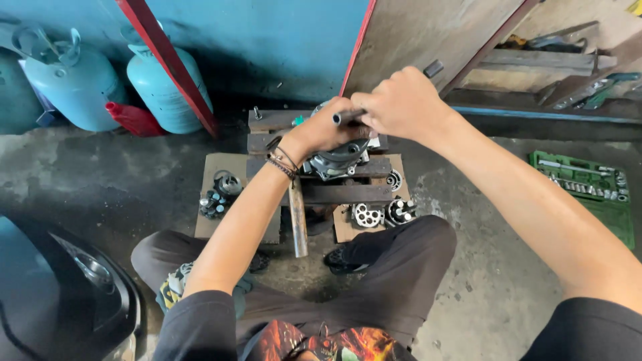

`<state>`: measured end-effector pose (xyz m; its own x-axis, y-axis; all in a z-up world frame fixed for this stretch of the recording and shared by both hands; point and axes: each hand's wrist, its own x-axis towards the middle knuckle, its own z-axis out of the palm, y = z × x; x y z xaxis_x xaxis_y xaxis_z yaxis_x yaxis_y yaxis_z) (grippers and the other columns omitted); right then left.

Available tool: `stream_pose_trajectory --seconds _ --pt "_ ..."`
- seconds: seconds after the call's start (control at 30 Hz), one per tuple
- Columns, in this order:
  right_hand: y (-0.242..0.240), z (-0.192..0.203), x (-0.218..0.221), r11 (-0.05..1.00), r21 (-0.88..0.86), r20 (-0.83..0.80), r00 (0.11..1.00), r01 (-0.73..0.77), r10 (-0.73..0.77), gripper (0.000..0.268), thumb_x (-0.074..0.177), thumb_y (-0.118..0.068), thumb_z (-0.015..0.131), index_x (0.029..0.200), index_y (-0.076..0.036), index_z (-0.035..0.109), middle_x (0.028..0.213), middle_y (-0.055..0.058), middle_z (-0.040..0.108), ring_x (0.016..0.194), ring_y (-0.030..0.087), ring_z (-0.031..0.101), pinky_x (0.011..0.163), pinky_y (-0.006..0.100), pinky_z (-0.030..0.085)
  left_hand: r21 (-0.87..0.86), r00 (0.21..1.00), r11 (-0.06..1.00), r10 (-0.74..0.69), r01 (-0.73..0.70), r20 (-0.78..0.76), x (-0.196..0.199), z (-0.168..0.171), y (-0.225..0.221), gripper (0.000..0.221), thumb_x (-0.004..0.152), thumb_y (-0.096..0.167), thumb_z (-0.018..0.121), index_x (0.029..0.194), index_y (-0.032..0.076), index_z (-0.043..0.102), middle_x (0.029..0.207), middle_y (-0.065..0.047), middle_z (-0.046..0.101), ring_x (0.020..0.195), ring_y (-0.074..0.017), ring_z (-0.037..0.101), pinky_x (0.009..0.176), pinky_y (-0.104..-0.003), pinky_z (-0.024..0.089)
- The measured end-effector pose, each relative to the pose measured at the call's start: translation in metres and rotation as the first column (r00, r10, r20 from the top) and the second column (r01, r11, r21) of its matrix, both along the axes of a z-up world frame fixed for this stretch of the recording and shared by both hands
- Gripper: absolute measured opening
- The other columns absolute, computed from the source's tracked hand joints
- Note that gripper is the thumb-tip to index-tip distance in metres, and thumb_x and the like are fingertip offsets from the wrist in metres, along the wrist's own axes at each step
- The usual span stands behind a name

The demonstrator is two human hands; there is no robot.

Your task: Repairing an automotive AC compressor using a T-handle socket wrench

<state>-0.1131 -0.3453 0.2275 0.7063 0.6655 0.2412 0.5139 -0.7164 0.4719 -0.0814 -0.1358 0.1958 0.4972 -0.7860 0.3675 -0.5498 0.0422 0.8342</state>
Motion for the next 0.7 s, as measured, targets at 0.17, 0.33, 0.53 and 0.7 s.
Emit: stream_pose_trajectory --seconds 0.17,0.33,0.53,0.7 --pt "0.021 0.029 -0.023 0.983 0.140 -0.033 0.992 0.122 -0.118 0.019 0.087 -0.030 0.071 0.081 -0.014 0.065 0.063 0.007 0.068 0.052 0.032 0.063 0.051 0.038 0.045 -0.050 0.998 0.998 -0.024 0.027 0.059 0.001 -0.009 -0.004 0.018 0.087 0.005 0.077 0.105 0.003 0.075 0.087 -0.002 0.078 0.066 -0.0122 0.055 0.068 -0.030 0.052" --pt "0.033 0.030 -0.035 0.863 0.342 -0.152 0.928 0.372 -0.340 0.015 0.089 -0.017 0.068 0.083 -0.004 0.064 0.066 0.017 0.067 0.051 0.041 0.063 0.050 0.048 0.050 -0.003 0.985 1.000 -0.004 0.005 0.172 -0.002 -0.008 -0.005 0.015 0.086 0.005 0.073 0.100 0.000 0.074 0.077 -0.007 0.072 0.057 -0.0192 0.047 0.061 -0.033 0.048" --pt "0.022 0.020 -0.013 0.699 0.190 -0.576 0.654 0.690 -0.489 0.030 0.092 -0.030 0.061 0.086 -0.004 0.074 0.070 0.021 0.067 0.066 0.043 0.071 0.052 0.052 0.057 0.096 1.000 0.995 0.008 -0.008 0.007 0.011 -0.016 -0.007 0.008 0.086 0.028 0.077 0.089 0.021 0.079 0.080 -0.003 0.076 0.083 -0.0207 0.073 0.077 -0.033 0.055" --pt "0.039 0.027 -0.020 0.753 0.119 -0.515 0.689 0.647 -0.510 0.035 0.092 -0.027 0.056 0.071 -0.003 0.070 0.056 0.015 0.063 0.055 0.036 0.069 0.050 0.047 0.056 0.071 0.997 0.997 -0.033 0.027 0.074 0.010 -0.014 -0.009 0.009 0.084 0.019 0.076 0.090 0.012 0.075 0.094 -0.012 0.075 0.105 -0.0387 0.069 0.094 -0.045 0.052"
